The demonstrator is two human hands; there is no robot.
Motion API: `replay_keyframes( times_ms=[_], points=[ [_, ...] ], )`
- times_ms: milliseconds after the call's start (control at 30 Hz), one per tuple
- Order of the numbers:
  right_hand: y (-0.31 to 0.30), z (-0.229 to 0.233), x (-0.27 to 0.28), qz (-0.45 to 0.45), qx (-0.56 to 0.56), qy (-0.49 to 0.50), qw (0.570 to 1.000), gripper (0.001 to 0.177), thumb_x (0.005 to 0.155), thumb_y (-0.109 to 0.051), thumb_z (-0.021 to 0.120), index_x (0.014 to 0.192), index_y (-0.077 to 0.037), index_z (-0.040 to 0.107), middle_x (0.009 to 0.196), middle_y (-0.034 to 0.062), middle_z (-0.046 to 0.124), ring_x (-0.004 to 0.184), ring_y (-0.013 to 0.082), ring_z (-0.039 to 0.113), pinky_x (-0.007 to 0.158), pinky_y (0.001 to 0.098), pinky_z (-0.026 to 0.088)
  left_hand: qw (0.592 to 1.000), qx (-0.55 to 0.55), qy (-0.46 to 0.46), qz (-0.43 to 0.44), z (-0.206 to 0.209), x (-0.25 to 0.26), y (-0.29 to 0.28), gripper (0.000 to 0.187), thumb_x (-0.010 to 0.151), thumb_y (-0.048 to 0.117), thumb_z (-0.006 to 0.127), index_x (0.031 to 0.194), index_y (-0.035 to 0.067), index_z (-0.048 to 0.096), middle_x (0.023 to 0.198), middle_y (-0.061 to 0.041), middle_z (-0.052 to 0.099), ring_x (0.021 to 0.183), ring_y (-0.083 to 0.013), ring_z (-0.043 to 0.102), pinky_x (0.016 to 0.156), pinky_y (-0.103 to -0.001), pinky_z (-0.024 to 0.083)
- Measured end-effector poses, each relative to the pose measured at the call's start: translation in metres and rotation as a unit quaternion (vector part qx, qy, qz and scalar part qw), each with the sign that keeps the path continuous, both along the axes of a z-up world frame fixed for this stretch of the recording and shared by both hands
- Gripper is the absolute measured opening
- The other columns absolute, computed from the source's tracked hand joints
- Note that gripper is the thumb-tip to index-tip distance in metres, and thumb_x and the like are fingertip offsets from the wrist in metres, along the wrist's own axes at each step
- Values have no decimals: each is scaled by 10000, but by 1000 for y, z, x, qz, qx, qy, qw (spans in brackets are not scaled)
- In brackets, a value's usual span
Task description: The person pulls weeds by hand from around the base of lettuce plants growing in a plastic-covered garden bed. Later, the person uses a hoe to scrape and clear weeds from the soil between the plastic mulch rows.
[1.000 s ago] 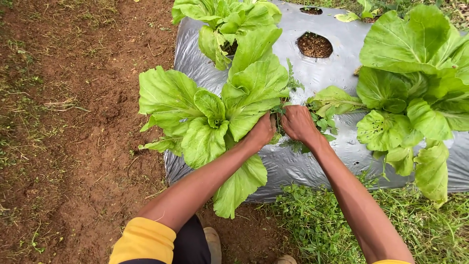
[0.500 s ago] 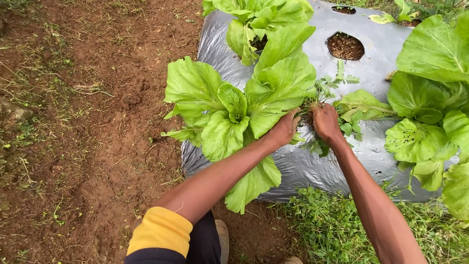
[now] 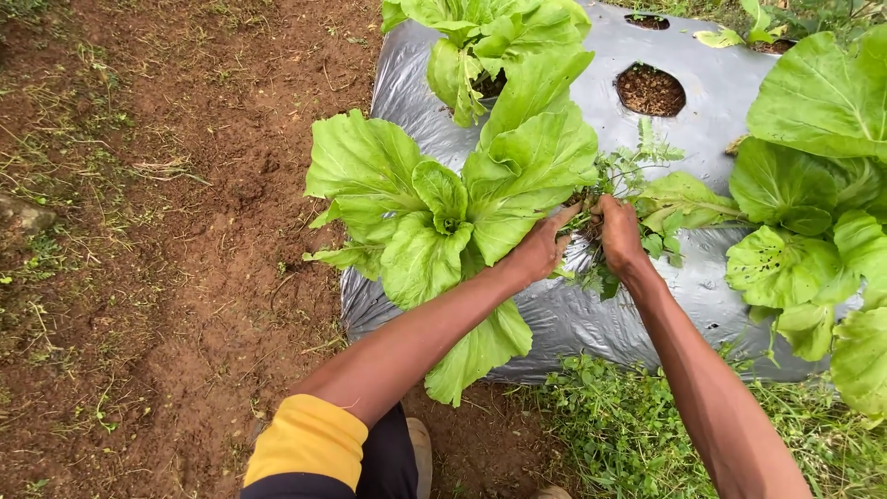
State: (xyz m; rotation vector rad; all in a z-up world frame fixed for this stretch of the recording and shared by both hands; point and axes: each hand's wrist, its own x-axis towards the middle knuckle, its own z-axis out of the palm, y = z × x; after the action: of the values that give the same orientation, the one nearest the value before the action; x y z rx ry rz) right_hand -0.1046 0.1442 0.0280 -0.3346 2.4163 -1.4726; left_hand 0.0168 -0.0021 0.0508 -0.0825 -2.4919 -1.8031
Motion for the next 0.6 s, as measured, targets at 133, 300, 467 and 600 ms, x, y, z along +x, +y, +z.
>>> replay_keyframes(
  times_ms=[133, 300, 467, 600],
  points=[
    [-14, 99, 69, -26, 85, -26, 996, 791, 891, -475, 447, 1455, 73, 360, 1493, 365, 271, 1439, 498, 235, 1164, 615, 192, 999, -31, -18, 8, 21, 14, 0, 600, 1009, -5, 541, 1576, 65, 359, 1520, -234, 481, 1439, -351, 436, 1213, -491, 401],
    [-11, 122, 94, 47, 24, 83, 995, 571, 1015, -437, 563, 579, -91, 435, 525, 108, 328, 560, 255, 352, 705, 483, 387, 1000, -17, 5, -3, 4, 7, 1, 523, 1018, 47, 522, 1520, -38, 400, 1501, -288, 477, 1432, -372, 441, 1233, -472, 345],
    [-12, 143, 97, 15, 82, 4, 996, 709, 920, -505, 426, 1327, 63, 549, 1483, 380, 347, 1452, 575, 200, 1159, 689, 160, 998, 1, 66, 6, -21, -15, -4, 528, 1097, 227, 380, 1499, -114, 362, 1485, -368, 438, 1439, -447, 387, 1256, -533, 289],
    [11, 18, 28, 6, 25, 86, 996, 522, 968, -370, 569, 587, -17, 516, 569, 176, 419, 622, 291, 409, 719, 530, 390, 983, 164, 68, -54, -168, -80, -21, 460, 1128, 106, 419, 1512, -147, 409, 1498, -276, 514, 1399, -282, 480, 1253, -291, 343]
  ],
)
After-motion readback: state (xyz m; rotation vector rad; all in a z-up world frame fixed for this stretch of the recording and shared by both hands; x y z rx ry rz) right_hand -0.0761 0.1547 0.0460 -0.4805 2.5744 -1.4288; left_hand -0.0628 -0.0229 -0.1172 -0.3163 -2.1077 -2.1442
